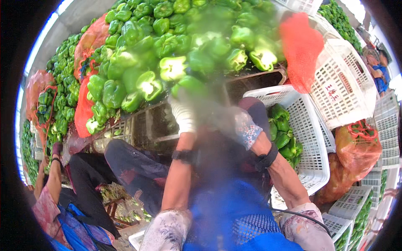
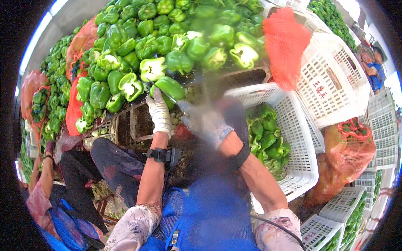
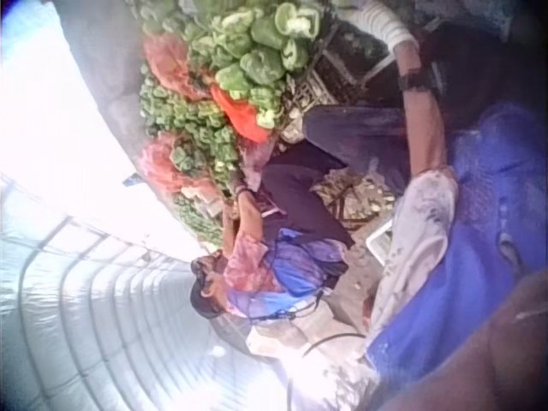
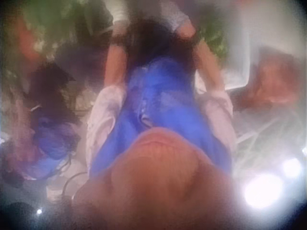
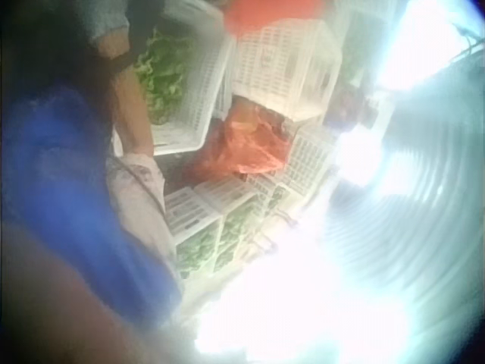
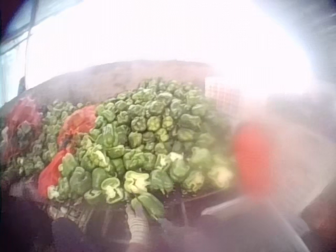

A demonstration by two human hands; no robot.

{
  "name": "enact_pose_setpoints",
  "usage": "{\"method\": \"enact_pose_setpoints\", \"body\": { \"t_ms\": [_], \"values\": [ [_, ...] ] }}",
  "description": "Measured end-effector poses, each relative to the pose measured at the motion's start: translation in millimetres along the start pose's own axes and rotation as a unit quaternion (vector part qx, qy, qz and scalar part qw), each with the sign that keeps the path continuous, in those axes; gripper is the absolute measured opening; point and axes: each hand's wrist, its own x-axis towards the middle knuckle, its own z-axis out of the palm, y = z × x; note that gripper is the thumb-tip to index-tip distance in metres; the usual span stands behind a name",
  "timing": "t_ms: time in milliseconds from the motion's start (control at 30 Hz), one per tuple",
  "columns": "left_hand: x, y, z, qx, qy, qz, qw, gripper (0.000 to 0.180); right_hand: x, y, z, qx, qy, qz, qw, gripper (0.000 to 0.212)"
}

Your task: The person uses a cleaver to cut the stems off green peppers and slice them in half while sorting them into plastic crates.

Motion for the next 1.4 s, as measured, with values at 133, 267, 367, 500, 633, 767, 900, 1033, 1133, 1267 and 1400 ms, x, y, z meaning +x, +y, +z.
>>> {"method": "enact_pose_setpoints", "body": {
  "t_ms": [133,267,367,500,633,767,900,1033,1133,1267,1400],
  "values": [
    [-2,6,9,-0.129,0.010,0.002,0.992,0.079,-10,-10,-8,0.006,0.063,0.005,0.998,0.024],
    [58,42,40,-0.013,0.015,0.125,0.992,0.069,29,-5,-59,-0.064,0.173,-0.110,0.977,0.043],
    [83,77,61,0.113,-0.024,0.273,0.955,0.062,77,42,-89,-0.101,0.314,-0.107,0.938,0.041],
    [105,36,22,0.464,0.065,0.257,0.845,0.080,95,46,-102,0.133,0.341,0.191,0.911,0.036],
    [97,31,23,0.504,0.024,0.256,0.824,0.091,47,43,-101,0.197,0.320,0.226,0.899,0.045],
    [89,20,69,0.308,0.023,0.179,0.934,0.086,18,26,-65,0.201,0.239,0.221,0.924,0.047],
    [83,46,111,0.197,0.037,0.162,0.966,0.087,44,9,-70,0.180,0.148,0.305,0.924,0.050],
    [113,49,156,0.034,0.033,0.180,0.983,0.084,78,51,-61,0.136,0.258,0.172,0.941,0.047],
    [152,55,191,-0.013,-0.012,0.268,0.963,0.073,114,66,-75,0.182,0.288,0.177,0.923,0.046],
    [250,64,201,0.105,-0.173,0.223,0.954,0.039,137,89,-91,0.302,0.349,0.272,0.845,0.050],
    [341,61,165,0.572,-0.196,0.199,0.771,0.054,108,78,-94,0.313,0.319,0.283,0.849,0.050]
  ]
}}
